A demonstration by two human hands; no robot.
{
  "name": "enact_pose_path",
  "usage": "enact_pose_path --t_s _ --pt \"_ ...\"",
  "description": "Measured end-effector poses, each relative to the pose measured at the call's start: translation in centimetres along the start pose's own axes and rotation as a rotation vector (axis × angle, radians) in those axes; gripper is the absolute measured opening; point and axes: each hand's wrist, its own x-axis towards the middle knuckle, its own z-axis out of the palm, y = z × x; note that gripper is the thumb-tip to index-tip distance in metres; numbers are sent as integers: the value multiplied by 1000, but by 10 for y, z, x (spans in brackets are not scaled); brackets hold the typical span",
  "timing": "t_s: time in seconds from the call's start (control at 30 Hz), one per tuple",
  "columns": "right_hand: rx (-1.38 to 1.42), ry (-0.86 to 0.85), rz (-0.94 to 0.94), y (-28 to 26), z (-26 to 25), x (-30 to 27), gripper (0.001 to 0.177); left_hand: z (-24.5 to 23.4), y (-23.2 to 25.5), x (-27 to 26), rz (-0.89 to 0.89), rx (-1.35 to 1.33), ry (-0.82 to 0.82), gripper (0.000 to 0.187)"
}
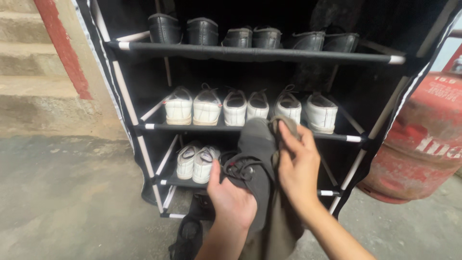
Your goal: The person wipes a pair of black shoes with a cloth, cleaning the uppers and soles. They handle the shoes one at a time, rotating them to access different surfaces, and place them back on a multi-tier shoe rack after cleaning.
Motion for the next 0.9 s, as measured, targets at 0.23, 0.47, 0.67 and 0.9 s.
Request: enact_pose_path --t_s 0.23,0.47,0.67,0.9 --pt "-3 111 166 17 5 -19 36 0 -17 -8 3 23 49 60" --pt "462 183 361 28 59 -147 44 31 8 -7 69 19 154 67" --pt "295 215 243 18 38 -23 30 18 9 -11 89 203 -3 58" --pt "254 73 151 15 17 2 27 -8 -5 -22 3 20 176 60"
